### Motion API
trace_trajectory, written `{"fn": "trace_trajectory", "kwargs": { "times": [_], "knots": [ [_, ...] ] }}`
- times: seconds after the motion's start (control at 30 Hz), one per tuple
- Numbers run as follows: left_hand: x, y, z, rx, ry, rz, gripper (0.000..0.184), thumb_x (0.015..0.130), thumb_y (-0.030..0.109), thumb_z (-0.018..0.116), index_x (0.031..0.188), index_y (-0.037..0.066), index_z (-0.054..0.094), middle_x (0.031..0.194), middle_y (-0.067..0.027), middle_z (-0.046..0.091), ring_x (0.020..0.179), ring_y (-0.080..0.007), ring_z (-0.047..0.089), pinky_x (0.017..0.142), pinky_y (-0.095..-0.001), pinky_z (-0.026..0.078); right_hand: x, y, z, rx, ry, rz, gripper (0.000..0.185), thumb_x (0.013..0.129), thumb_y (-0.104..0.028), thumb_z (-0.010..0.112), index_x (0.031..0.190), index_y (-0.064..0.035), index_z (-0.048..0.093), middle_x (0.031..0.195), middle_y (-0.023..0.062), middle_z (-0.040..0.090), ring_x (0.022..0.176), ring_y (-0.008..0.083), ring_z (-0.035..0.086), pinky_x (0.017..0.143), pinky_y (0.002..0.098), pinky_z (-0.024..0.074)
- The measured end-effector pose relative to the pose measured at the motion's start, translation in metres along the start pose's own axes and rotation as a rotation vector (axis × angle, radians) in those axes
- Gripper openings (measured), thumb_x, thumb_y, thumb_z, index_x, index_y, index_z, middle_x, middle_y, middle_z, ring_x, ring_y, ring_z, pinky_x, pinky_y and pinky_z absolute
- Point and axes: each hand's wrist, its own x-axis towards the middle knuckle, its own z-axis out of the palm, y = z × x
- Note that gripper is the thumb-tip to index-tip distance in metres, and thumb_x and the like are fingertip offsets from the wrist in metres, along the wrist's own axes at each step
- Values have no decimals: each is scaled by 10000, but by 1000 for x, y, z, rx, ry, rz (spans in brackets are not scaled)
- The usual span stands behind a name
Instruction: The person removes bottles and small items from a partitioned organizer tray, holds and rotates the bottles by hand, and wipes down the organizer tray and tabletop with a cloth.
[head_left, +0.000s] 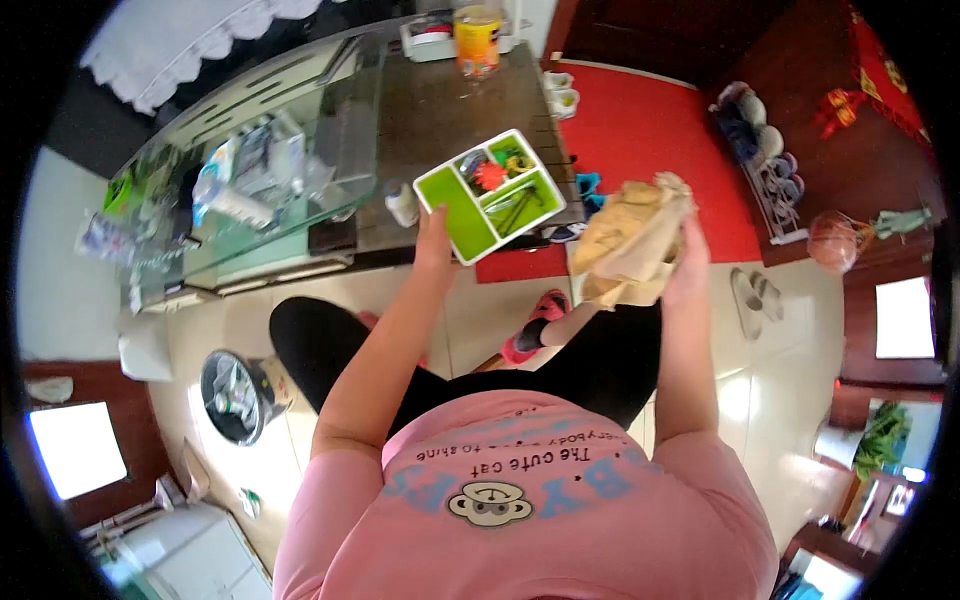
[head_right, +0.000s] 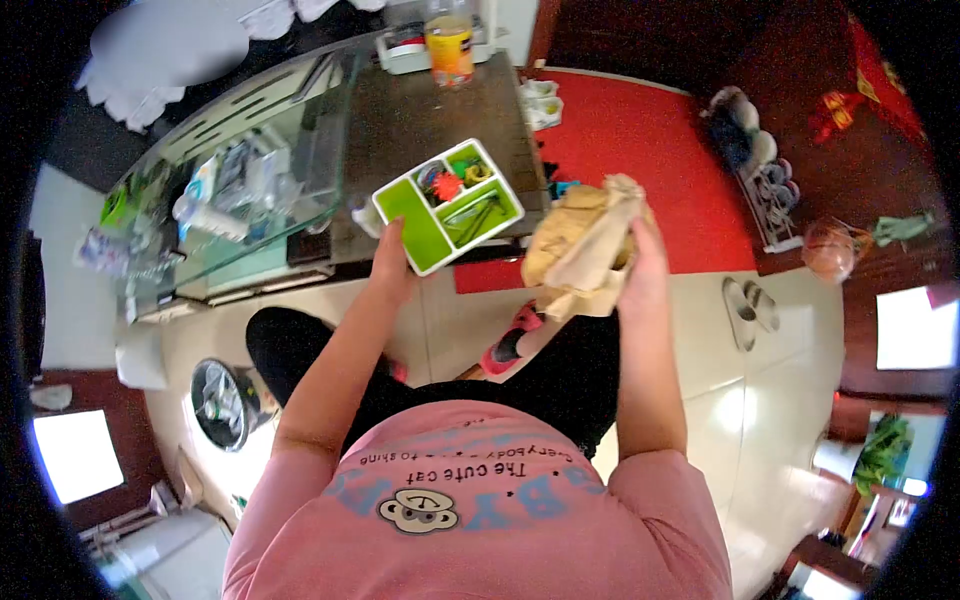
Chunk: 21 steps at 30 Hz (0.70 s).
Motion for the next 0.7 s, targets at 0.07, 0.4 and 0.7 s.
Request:
{"fn": "trace_trajectory", "kwargs": {
  "times": [0.07,0.4,0.7],
  "knots": [
    [14,2,12,152,111,-84,547,923,440,381,1416,292,193,1392,-60,389,1209,-328,452,897,-644,358,2,4,13,51,-35,35,410,931,-240,433,1290,-42,449,1278,131,517,1184,261,489,1008,399,389],
    [77,-1,33,332,217,-172,702,881,452,402,1463,349,23,1450,-94,286,1176,-418,433,826,-685,388,16,14,27,223,-35,230,464,948,-366,439,1291,-54,429,1272,140,517,1166,290,504,1007,446,392],
    [120,-25,-5,374,246,-184,586,915,460,390,1406,183,230,1351,-141,436,1122,-421,508,805,-709,384,17,20,32,248,-80,271,453,944,-324,428,1288,-29,419,1271,149,513,1163,297,505,998,441,399]
  ]
}}
